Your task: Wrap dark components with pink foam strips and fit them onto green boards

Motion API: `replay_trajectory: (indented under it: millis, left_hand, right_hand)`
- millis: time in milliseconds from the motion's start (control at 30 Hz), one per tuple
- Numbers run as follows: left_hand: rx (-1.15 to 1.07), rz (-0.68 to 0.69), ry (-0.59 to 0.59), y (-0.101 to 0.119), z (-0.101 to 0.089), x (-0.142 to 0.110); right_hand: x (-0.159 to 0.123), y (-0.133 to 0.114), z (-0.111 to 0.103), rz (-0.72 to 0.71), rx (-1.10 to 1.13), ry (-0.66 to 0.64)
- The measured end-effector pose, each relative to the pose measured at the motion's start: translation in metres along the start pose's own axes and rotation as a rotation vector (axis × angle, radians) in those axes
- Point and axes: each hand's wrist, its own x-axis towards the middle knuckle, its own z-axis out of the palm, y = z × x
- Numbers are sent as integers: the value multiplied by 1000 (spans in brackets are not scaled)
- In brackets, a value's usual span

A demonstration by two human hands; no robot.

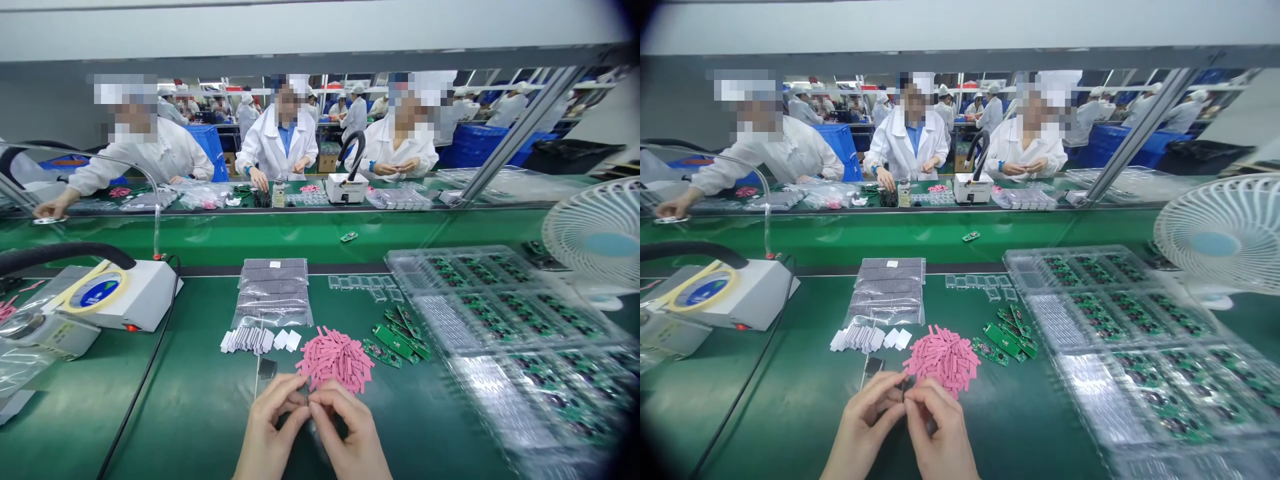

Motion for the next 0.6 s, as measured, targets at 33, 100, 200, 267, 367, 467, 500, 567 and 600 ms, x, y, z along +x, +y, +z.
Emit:
replay_trajectory:
  millis: [33,100,200,267,367,467,500,567,600]
  left_hand:
    - [12,13,2,0,0,1]
    - [38,35,-2,1,1,1]
    - [82,56,-12,0,2,1]
    - [91,56,-13,-1,2,0]
    - [73,40,-5,-3,3,-1]
    - [65,46,4,-4,3,0]
    - [64,55,6,-4,4,0]
    - [61,73,11,-4,4,1]
    - [60,77,14,-4,5,1]
  right_hand:
    - [-1,0,0,-16,-14,0]
    - [-1,0,0,-22,-29,-3]
    - [-2,1,-1,2,-21,-5]
    - [-2,2,-1,18,-10,-13]
    - [-2,3,-1,23,6,-21]
    - [-2,3,0,27,25,-24]
    - [-2,2,0,28,28,-27]
    - [-2,1,0,35,29,-37]
    - [-1,0,-1,38,29,-39]
